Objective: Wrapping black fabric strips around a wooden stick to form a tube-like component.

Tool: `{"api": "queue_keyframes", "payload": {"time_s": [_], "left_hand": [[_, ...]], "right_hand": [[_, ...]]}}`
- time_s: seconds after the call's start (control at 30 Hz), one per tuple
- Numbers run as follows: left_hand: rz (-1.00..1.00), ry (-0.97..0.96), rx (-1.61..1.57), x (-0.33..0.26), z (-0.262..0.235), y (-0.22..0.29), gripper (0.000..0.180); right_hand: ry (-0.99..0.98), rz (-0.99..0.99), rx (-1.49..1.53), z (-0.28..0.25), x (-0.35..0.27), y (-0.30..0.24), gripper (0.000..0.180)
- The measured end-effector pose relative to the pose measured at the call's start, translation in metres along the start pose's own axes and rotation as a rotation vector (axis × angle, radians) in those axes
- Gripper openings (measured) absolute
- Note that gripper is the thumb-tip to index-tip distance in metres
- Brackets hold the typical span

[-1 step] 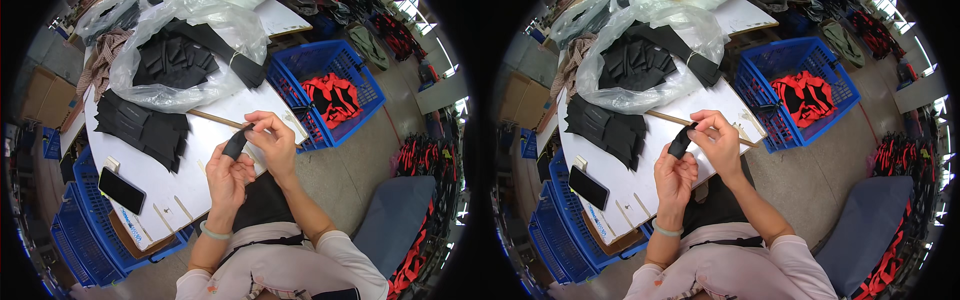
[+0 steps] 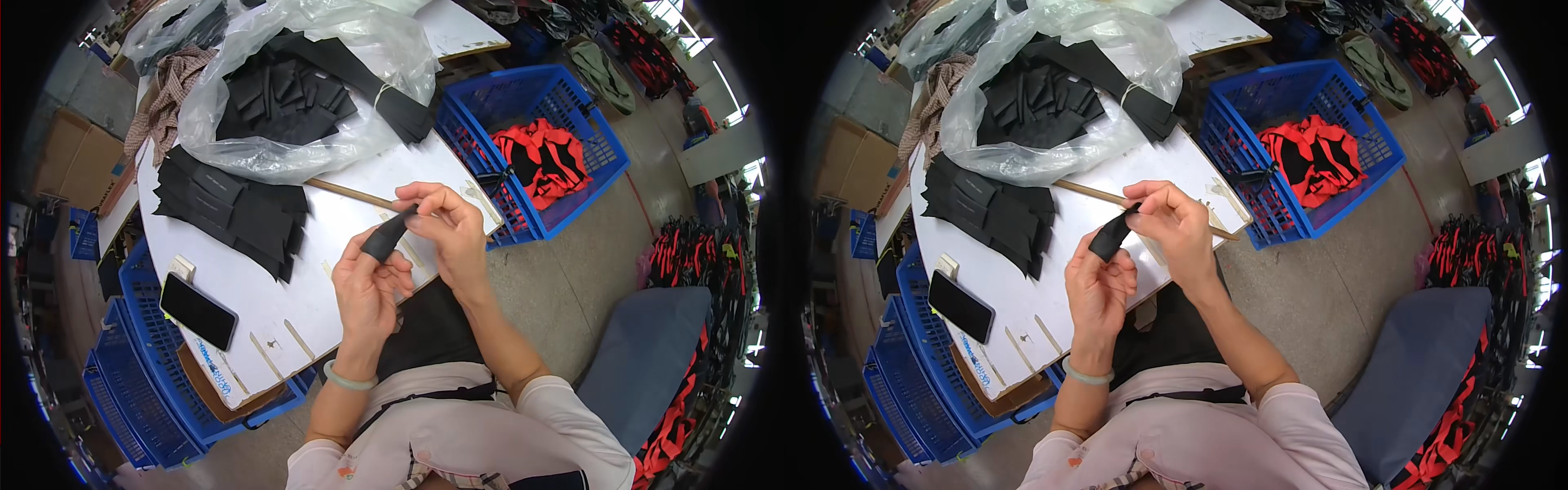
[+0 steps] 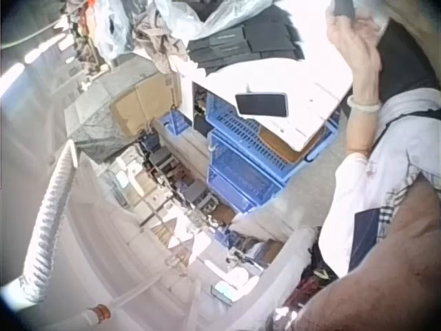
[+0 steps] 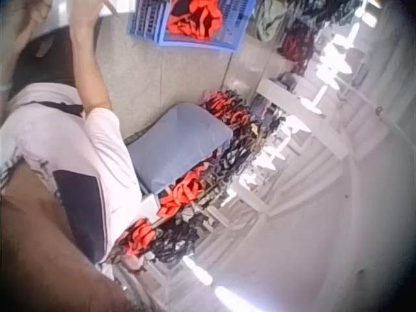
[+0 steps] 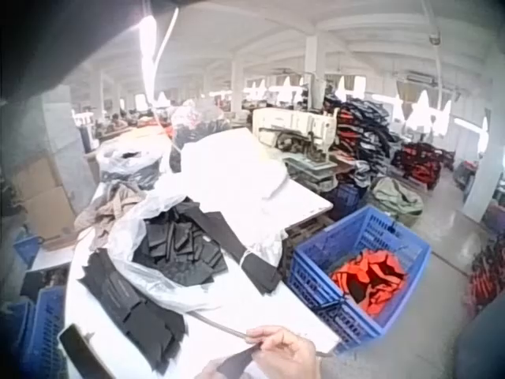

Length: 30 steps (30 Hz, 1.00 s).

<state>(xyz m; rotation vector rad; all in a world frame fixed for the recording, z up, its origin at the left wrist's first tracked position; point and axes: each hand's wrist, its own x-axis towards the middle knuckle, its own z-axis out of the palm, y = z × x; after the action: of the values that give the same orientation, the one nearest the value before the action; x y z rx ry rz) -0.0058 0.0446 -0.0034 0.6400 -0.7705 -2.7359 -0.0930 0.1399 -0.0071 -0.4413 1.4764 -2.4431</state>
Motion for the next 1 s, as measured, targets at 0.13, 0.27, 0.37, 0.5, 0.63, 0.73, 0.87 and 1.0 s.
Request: {"api": "queue_keyframes", "payload": {"time_s": [0.13,0.27,0.37,0.5,0.63,0.73,0.87,1.0], "left_hand": [[0.122,-0.060,0.327,0.004,-0.006,0.016,0.025],[0.130,-0.059,0.429,0.006,-0.010,0.030,0.027],[0.131,-0.058,0.417,0.006,-0.007,0.032,0.025],[0.259,-0.006,0.519,0.012,-0.012,0.036,0.022],[0.265,-0.052,0.641,0.021,-0.019,0.051,0.022],[0.180,-0.096,0.602,0.025,-0.021,0.060,0.025],[0.147,-0.162,0.542,0.029,-0.025,0.060,0.029],[0.130,-0.201,0.686,0.030,-0.029,0.068,0.030]], "right_hand": [[-0.051,0.167,0.006,-0.005,-0.001,-0.015,0.006],[-0.116,0.198,-0.172,0.000,-0.004,-0.017,0.002],[-0.159,0.197,-0.130,-0.008,-0.007,-0.007,0.006],[-0.069,0.324,0.053,0.002,-0.013,-0.012,0.015],[-0.180,0.470,-0.105,0.004,-0.018,-0.017,0.013],[-0.265,0.568,-0.006,0.001,-0.020,-0.014,0.017],[-0.108,0.621,0.283,0.006,-0.025,-0.003,0.022],[-0.200,0.773,0.374,0.011,-0.030,-0.001,0.030]]}}
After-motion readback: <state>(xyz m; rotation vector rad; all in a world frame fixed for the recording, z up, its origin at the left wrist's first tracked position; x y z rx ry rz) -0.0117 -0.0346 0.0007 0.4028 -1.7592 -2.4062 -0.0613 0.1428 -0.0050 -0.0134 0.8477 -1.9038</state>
